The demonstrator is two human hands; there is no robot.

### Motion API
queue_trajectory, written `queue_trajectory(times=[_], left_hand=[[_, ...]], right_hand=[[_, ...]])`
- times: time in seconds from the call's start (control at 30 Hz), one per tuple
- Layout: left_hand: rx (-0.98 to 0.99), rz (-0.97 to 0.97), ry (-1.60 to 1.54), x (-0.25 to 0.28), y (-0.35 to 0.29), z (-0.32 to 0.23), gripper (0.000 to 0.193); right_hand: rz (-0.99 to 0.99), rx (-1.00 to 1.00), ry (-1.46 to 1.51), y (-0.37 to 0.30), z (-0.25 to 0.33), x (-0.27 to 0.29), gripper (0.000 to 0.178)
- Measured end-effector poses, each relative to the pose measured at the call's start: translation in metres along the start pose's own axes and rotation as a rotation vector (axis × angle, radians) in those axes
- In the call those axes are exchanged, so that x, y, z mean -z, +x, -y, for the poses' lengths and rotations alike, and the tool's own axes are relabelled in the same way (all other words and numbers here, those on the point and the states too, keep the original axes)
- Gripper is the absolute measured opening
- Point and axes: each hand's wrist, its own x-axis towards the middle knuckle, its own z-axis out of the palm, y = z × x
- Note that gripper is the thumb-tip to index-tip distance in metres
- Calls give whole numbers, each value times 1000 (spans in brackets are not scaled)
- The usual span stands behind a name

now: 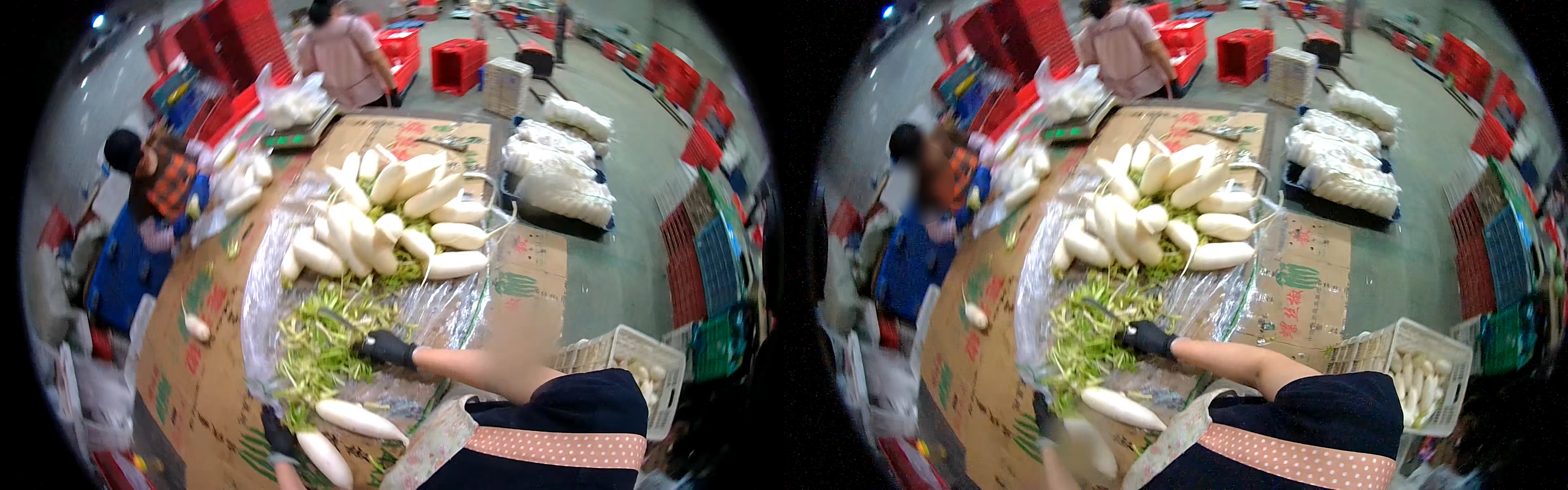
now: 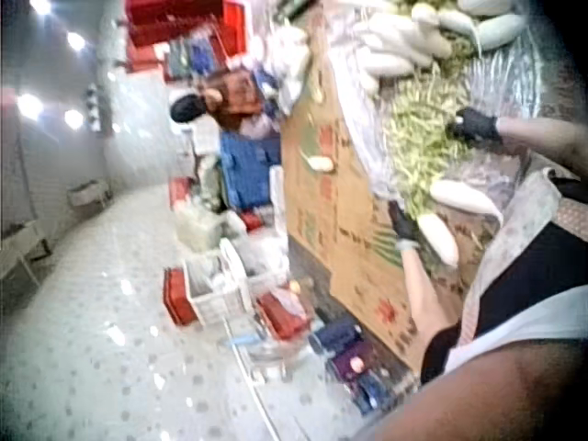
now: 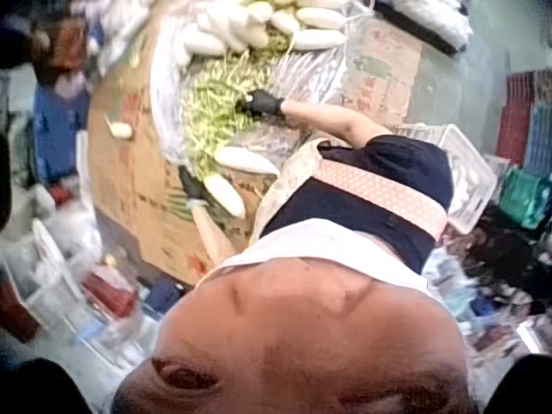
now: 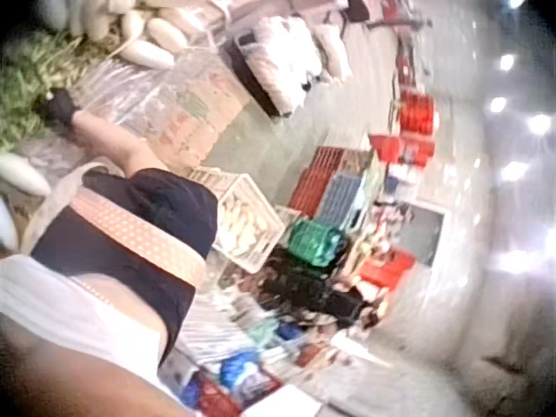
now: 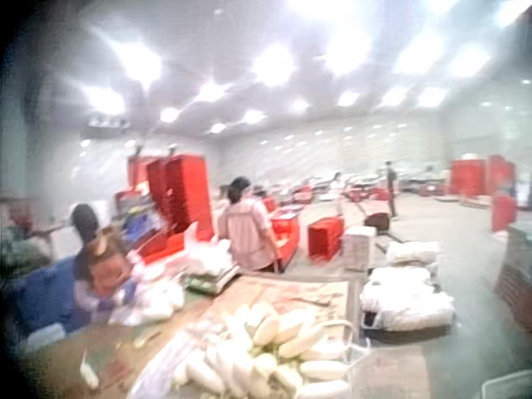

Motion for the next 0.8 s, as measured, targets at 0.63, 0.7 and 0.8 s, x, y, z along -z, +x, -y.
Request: queue_trajectory(times=[0.63,0.7,0.8], left_hand=[[-118,-143,590,-177,-50,17,38],[-85,-131,593,-181,-48,21,40],[-61,-129,583,-186,-44,25,42]], right_hand=[[-113,187,127,-4,-10,3,35],[-103,204,185,-8,-5,5,34],[-399,321,-294,-8,-18,12,33]])
